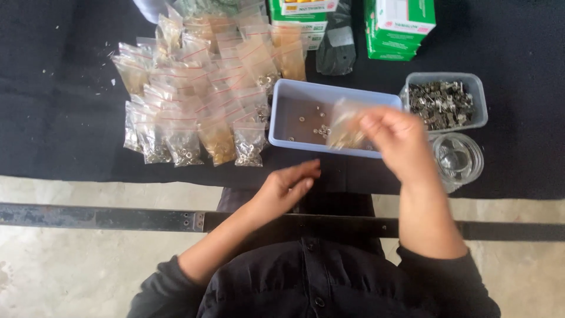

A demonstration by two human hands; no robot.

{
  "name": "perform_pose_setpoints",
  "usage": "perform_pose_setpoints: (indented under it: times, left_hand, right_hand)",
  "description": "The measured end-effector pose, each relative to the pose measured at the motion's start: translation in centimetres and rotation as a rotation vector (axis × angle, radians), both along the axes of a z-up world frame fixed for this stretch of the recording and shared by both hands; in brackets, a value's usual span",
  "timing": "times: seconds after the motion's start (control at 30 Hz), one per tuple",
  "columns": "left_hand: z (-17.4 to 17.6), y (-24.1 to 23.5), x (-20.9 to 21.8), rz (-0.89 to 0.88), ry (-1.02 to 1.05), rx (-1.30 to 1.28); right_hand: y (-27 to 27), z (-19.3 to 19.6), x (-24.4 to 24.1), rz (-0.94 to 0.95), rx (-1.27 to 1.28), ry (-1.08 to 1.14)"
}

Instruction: Picking up small metal rings from a tray and placing them into small plastic bags for packaging.

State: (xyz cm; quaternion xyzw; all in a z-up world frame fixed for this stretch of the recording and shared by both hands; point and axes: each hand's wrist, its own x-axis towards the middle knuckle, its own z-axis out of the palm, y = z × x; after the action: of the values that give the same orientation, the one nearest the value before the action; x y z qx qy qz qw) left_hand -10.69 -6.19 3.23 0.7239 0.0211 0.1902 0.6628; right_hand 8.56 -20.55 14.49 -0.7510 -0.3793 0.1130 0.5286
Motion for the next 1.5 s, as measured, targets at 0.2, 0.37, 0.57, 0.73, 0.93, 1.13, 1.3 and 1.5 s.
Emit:
perform_pose_setpoints:
  times: [0.2,0.37,0.57,0.73,0.93,1.13,1.3,1.5]
  left_hand:
    - [-1.6,1.3,-6.1,-0.087,0.141,0.456]
    - [-2.1,2.3,-9.5,0.071,0.054,0.573]
    - [-1.4,2.3,-9.3,0.147,0.006,0.644]
    - [-1.5,2.4,-9.2,0.153,0.029,0.634]
    - [-1.3,2.4,-9.1,0.136,0.078,0.619]
    - [-1.6,2.2,-9.1,0.138,0.111,0.622]
    - [-2.2,2.1,-9.2,0.168,0.091,0.619]
    - [-2.7,2.1,-9.5,0.195,0.092,0.606]
  right_hand:
    - [5.9,0.2,7.3,0.146,0.115,-0.023]
    - [12.0,-4.3,10.9,0.198,0.000,0.081]
    - [16.4,-10.9,13.3,0.272,-0.243,0.244]
    - [17.4,-11.2,12.3,0.201,-0.509,0.172]
    - [16.6,-11.7,13.6,0.182,-0.340,-0.038]
    - [15.9,-9.4,11.9,0.161,-0.366,-0.273]
    - [17.7,-11.1,10.9,0.193,-0.004,-0.620]
    - [18.8,-9.1,1.4,0.359,-0.128,-0.822]
